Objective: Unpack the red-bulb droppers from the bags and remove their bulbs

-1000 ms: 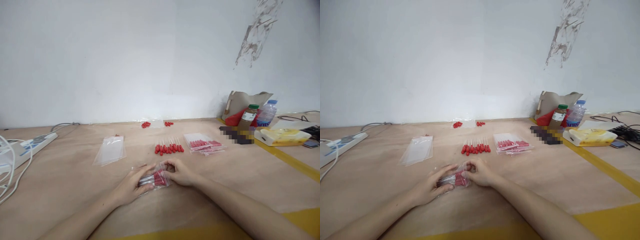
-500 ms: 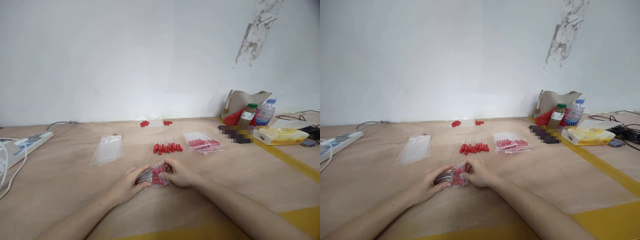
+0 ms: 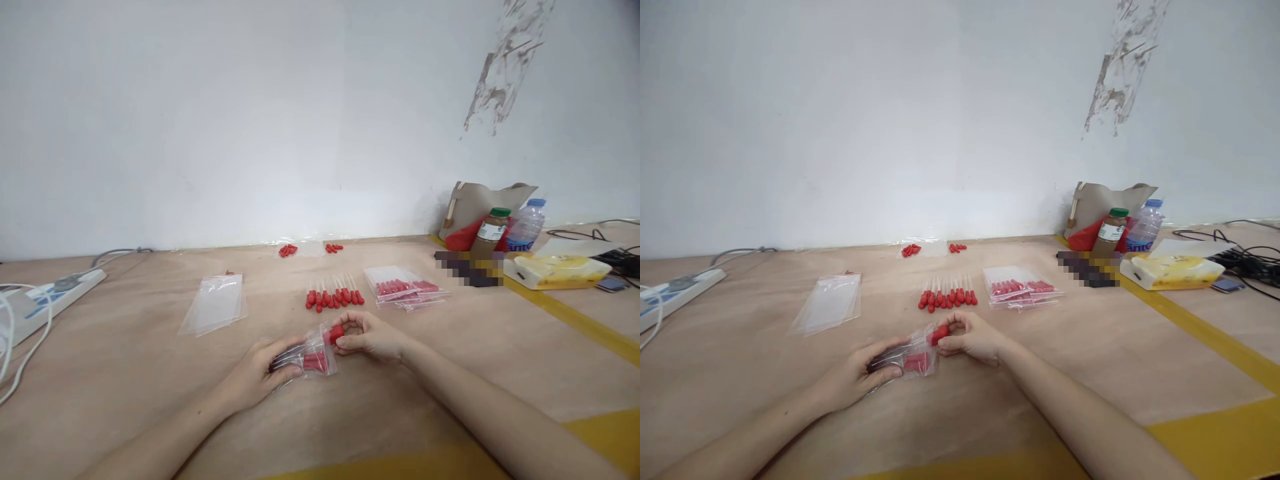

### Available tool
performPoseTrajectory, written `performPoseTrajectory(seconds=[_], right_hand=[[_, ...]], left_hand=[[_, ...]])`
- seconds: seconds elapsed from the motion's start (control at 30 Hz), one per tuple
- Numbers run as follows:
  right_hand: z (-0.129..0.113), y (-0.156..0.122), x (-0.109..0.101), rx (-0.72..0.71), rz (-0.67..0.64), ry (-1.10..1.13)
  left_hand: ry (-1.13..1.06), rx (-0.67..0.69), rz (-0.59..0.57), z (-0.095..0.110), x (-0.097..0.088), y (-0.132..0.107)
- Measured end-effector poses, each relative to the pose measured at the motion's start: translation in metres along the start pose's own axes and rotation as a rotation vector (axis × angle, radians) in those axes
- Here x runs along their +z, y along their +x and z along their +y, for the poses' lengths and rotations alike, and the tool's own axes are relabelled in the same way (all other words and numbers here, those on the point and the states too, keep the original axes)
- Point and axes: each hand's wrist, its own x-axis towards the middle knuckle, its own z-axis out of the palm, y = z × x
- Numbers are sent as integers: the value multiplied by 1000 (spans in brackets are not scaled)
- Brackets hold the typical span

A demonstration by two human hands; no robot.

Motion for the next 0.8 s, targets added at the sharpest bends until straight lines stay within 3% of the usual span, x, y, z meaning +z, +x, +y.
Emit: performPoseTrajectory(seconds=[0.2, 0.37, 0.43, 0.6, 0.73, 0.8], right_hand=[[0, 3, -2, -12, 63, -1], [-29, -4, -38, -64, 58, -121], [-46, -11, -54, -72, 123, -146], [-68, -11, -67, -379, 407, -241], [-55, 17, -51, -681, 514, -664], [-44, 33, -43, -801, 489, -932]], left_hand=[[-4, 8, -18, 0, -1, -1], [81, 50, -110, -6, -10, -3], [105, 100, -150, -8, -15, -5], [142, 148, -240, -10, -20, -8], [154, 153, -204, -9, -18, -8], [169, 153, -192, -9, -16, -8]])
